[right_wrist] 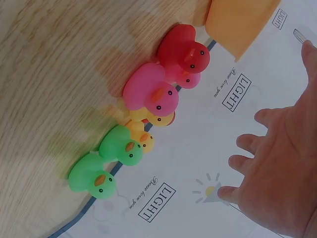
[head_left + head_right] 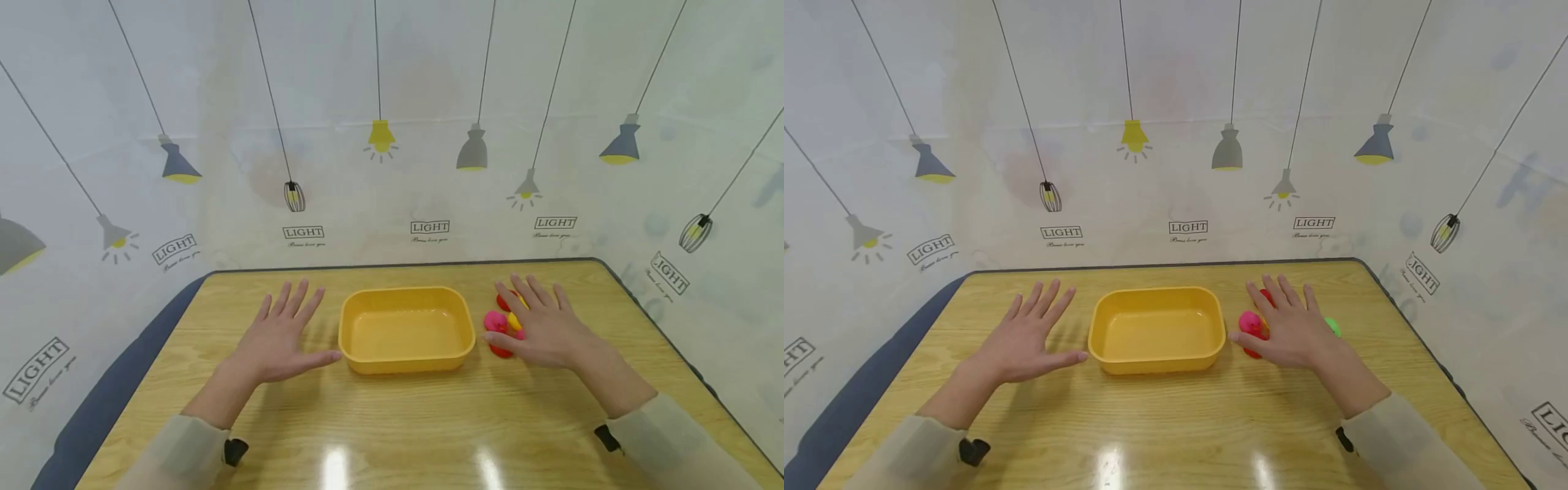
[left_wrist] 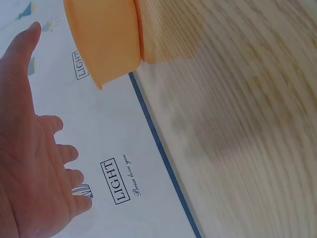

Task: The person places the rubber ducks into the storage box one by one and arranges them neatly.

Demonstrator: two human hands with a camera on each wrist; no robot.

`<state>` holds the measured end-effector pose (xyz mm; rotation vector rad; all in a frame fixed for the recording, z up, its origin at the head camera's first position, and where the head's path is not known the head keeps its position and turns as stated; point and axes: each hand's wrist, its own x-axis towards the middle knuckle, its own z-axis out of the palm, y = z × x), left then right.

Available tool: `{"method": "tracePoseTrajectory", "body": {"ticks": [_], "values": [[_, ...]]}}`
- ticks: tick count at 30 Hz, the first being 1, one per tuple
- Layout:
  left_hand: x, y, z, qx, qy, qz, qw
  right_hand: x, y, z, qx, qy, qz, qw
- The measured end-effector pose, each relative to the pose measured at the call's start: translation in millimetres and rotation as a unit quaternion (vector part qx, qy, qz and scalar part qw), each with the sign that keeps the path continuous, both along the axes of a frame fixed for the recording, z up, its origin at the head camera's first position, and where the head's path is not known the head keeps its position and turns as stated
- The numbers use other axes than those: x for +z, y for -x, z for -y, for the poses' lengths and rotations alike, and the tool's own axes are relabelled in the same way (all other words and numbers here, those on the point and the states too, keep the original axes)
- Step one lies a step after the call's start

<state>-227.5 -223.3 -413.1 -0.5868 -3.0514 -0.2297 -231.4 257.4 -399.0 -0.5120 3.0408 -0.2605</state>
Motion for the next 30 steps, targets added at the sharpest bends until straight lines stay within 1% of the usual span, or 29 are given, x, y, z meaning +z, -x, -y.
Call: {"method": "tracePoseTrajectory", "body": {"ticks": [7,9,11,13,15,18,20,22,26,30], "values": [[-3.1,0.4,-0.2,-0.006,-0.005,-0.001,1.0,0.6,-0.5,-0.9,-0.003,-0.003,0.0,1.0],[-3.6,0.6,-0.4,-0.01,-0.016,0.007,0.9998,1.0,-0.3,-1.1,0.0,-0.003,-0.006,1.0],[-4.6,0.8,-0.7,-0.013,-0.035,0.03,0.9988,1.3,0.6,-1.3,0.003,-0.002,-0.014,0.9999],[-5.6,1.6,-0.9,-0.013,-0.064,0.065,0.9958,1.8,1.4,-0.8,0.008,-0.003,-0.023,0.9997],[-7.6,4.0,-1.3,-0.016,-0.093,0.102,0.9904,2.2,2.6,0.0,0.01,-0.002,-0.028,0.9995],[-11.5,9.8,-2.0,-0.024,-0.125,0.138,0.9822,2.4,3.4,1.2,0.012,-0.005,-0.031,0.9994],[-14.0,14.6,-2.8,-0.029,-0.14,0.153,0.9779,2.3,3.4,1.9,0.013,-0.005,-0.032,0.9994],[-16.4,19.4,-4.1,-0.032,-0.149,0.16,0.9753,2.1,3.0,2.4,0.013,-0.006,-0.032,0.9994],[-22.4,28.2,-8.1,-0.03,-0.156,0.172,0.9722,1.3,2.8,3.3,0.009,-0.008,-0.027,0.9996],[-27.8,32.0,-11.1,-0.027,-0.154,0.181,0.9711,-0.1,2.9,3.9,0.007,-0.013,-0.02,0.9997]]}}
